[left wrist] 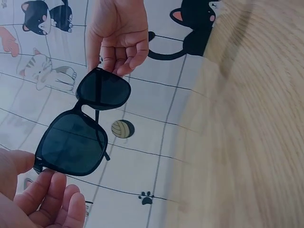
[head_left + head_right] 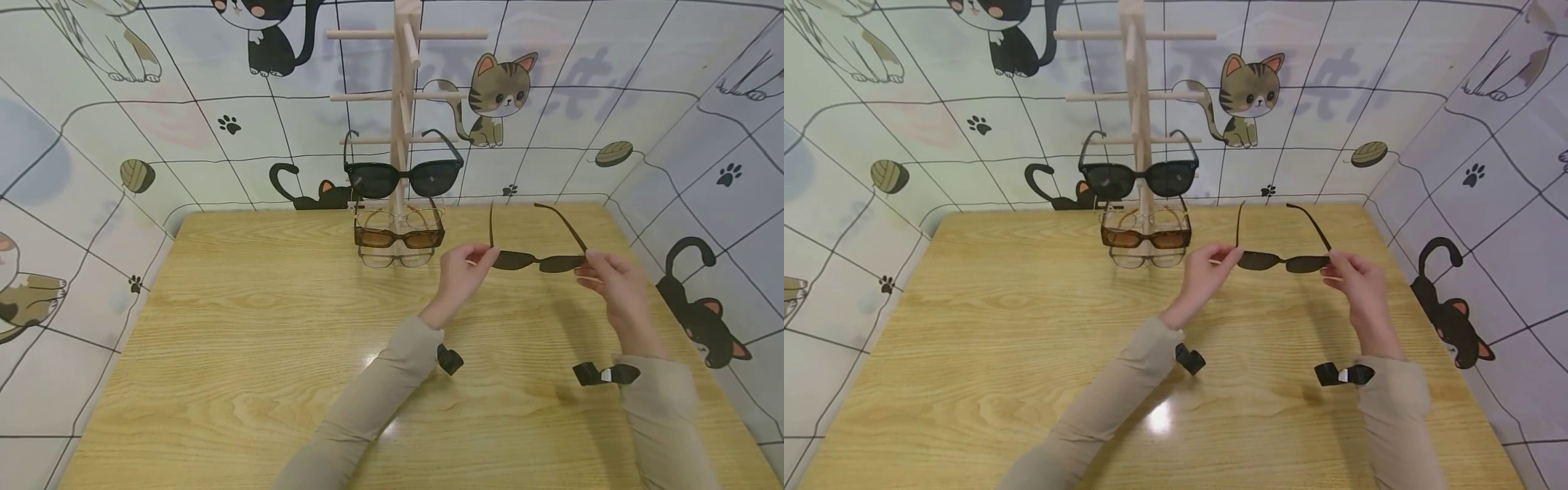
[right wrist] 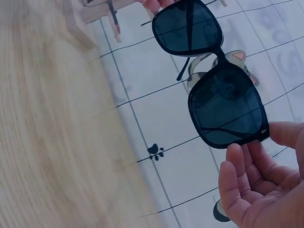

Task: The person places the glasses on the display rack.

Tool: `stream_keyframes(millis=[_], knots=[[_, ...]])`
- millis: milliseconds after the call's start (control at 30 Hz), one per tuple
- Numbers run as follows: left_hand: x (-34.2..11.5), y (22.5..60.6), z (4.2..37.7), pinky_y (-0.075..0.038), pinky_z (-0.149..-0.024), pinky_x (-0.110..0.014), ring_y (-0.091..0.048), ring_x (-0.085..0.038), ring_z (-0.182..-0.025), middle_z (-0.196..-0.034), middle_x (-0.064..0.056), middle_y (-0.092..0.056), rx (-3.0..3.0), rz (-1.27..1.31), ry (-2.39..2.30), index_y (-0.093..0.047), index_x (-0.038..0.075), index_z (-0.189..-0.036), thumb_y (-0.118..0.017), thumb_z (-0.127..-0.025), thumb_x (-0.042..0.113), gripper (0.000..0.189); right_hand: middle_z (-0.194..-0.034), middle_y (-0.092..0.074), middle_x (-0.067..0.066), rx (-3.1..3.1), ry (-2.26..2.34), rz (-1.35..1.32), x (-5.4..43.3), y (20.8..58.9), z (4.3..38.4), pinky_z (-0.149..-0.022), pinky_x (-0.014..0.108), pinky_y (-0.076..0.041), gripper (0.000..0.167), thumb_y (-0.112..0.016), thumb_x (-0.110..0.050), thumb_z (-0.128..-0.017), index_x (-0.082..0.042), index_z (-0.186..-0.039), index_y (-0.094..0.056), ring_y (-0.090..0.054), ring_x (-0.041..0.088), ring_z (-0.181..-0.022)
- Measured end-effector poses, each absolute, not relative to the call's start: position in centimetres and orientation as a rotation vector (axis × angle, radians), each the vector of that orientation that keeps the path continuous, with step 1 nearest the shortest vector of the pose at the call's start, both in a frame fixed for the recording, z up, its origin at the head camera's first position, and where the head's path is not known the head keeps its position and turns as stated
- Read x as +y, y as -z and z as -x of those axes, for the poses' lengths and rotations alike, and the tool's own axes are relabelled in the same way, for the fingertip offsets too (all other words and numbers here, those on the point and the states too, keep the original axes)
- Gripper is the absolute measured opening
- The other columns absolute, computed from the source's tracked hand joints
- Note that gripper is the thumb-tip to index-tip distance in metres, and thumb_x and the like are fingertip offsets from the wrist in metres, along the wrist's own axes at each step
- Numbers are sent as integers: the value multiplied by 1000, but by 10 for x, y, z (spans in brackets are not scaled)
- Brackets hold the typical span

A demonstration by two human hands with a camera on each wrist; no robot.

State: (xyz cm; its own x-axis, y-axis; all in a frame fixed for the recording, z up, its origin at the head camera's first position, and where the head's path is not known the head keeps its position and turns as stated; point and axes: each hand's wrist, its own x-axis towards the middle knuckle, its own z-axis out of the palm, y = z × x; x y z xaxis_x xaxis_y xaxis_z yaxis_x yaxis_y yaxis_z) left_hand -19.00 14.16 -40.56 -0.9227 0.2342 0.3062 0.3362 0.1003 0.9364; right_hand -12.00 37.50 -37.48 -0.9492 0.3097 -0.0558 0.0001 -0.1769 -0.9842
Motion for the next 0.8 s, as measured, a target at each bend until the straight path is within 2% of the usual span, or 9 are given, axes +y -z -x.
stream_keyframes(millis=[267,633,800], knots=[[140,382,181,-49,-62,-12,-59,-7,-72,-83,-8,-68,-2208,598,1998,-71,0,-93,-66,-89,17,18,-73,-67,3,-1802,-2206,348,369,353,110,-61,19,-54,9,-62,-9,-90,-4,-85,-68,-65,10,-68],[136,353,174,-49,-64,-12,-58,-4,-71,-81,-7,-67,-2120,654,1980,-70,0,-92,-66,-88,16,17,-77,-66,4,-1761,-2171,266,363,327,101,-61,19,-54,12,-62,-11,-90,-1,-85,-67,-65,11,-69],[132,339,171,-49,-65,-12,-60,-7,-72,-81,-9,-68,-2091,677,1956,-70,-1,-92,-67,-87,14,16,-78,-65,5,-1745,-2145,221,359,314,99,-61,19,-54,13,-61,-10,-91,1,-84,-65,-64,12,-69]])
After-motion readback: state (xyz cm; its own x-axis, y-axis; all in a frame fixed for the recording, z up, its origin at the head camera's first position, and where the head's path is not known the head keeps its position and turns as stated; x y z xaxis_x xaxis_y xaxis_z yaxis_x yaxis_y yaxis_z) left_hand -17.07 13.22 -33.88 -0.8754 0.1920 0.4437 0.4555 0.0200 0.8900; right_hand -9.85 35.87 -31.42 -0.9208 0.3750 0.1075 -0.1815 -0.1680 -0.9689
